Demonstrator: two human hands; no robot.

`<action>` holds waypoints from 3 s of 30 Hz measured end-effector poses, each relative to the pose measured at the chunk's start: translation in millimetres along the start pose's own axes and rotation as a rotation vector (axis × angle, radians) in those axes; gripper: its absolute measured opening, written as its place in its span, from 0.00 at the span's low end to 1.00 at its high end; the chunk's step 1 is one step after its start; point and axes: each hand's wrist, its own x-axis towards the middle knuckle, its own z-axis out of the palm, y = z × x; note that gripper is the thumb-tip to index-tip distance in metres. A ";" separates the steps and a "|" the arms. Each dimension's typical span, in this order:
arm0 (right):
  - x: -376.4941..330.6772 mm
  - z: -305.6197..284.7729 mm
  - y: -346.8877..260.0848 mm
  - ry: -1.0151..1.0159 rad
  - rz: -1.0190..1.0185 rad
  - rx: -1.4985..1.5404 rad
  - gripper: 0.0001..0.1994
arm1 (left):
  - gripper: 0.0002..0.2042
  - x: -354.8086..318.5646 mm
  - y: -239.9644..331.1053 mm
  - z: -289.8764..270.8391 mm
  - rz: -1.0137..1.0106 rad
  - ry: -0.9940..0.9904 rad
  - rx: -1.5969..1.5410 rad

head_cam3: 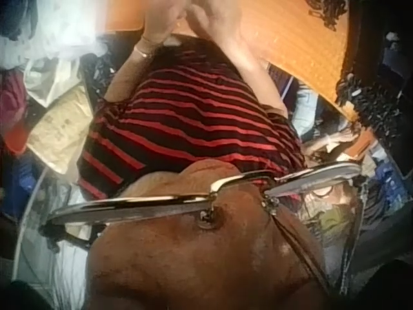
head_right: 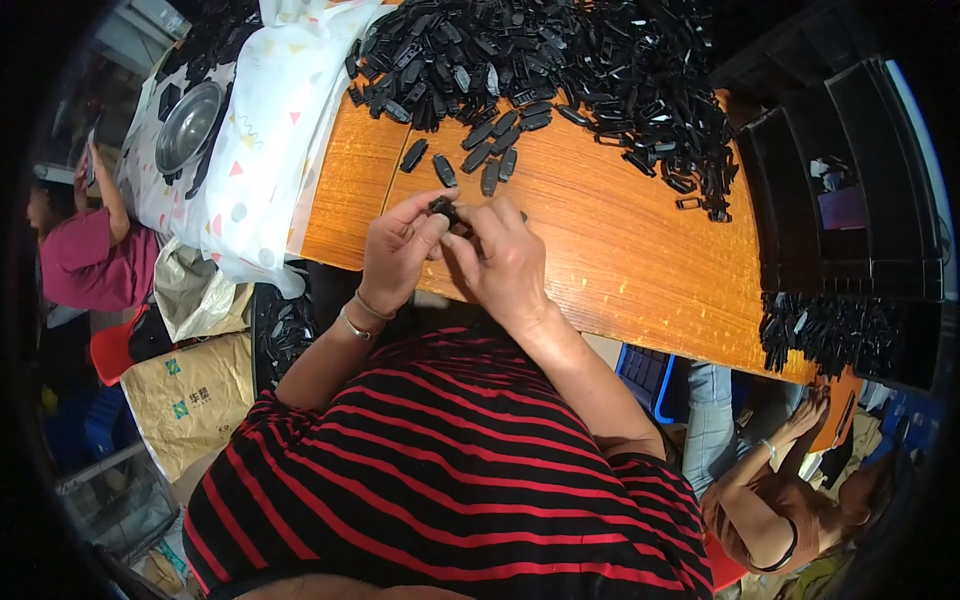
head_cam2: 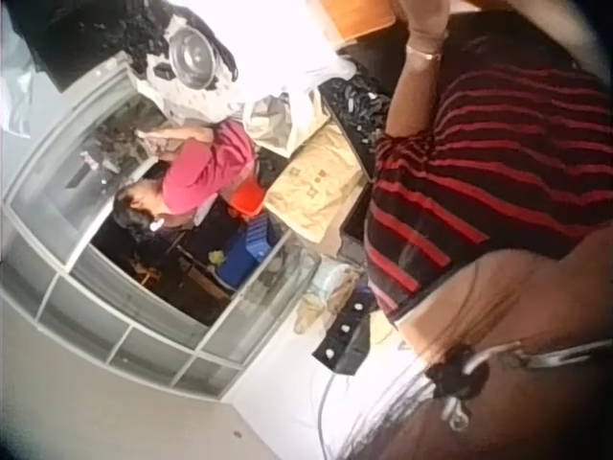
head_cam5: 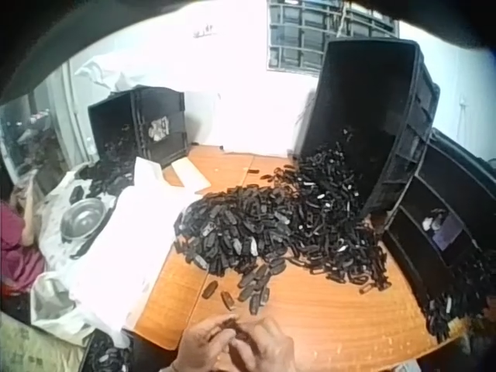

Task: Assembling and inspecting small black plastic clips on a workbench.

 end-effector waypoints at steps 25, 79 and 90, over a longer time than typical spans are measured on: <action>30.3 -65.1 85.8 -0.095 0.167 -0.247 0.10 | 0.08 -62.1 70.8 -124.6 -0.158 -0.130 1.339; 10.5 -63.4 29.9 -0.063 0.242 0.006 0.09 | 0.12 38.0 4.2 27.5 -0.232 -0.153 -0.297; 10.4 -50.7 17.0 -0.043 0.163 0.080 0.08 | 0.12 34.1 -1.6 21.2 -0.117 -0.204 -0.273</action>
